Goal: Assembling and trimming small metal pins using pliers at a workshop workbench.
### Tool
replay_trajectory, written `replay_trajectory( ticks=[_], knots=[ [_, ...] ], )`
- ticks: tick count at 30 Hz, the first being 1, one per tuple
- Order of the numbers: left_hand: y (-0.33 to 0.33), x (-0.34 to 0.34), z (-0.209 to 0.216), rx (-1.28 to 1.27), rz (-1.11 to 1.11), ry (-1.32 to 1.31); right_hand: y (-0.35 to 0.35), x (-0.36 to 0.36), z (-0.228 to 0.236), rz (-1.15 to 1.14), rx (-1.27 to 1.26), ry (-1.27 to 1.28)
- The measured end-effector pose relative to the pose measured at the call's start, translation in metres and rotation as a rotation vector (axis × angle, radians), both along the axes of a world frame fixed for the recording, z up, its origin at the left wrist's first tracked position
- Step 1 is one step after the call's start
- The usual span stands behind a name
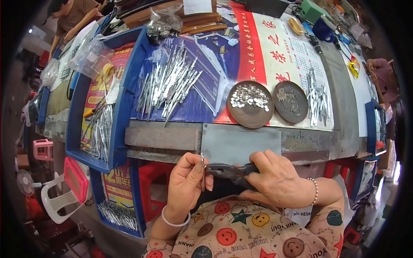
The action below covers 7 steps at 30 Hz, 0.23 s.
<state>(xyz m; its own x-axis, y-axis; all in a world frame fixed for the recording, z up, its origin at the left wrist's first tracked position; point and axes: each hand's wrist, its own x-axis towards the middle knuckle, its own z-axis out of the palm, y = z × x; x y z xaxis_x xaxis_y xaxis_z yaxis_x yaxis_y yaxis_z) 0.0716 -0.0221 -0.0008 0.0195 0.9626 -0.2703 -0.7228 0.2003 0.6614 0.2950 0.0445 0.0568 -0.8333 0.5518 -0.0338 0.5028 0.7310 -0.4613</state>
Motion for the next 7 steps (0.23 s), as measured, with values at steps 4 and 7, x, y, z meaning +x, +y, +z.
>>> replay_trajectory(
  ticks=[4, 7],
  knots=[
    [-0.0032, 0.0044, 0.0013, 0.004, -0.023, 0.055, -0.0051, 0.0070, 0.0001, -0.001, 0.040, -0.014],
    [-0.0039, 0.0077, 0.0037, 0.006, -0.020, 0.125, -0.0063, 0.0111, 0.0003, 0.005, 0.055, -0.050]
  ],
)
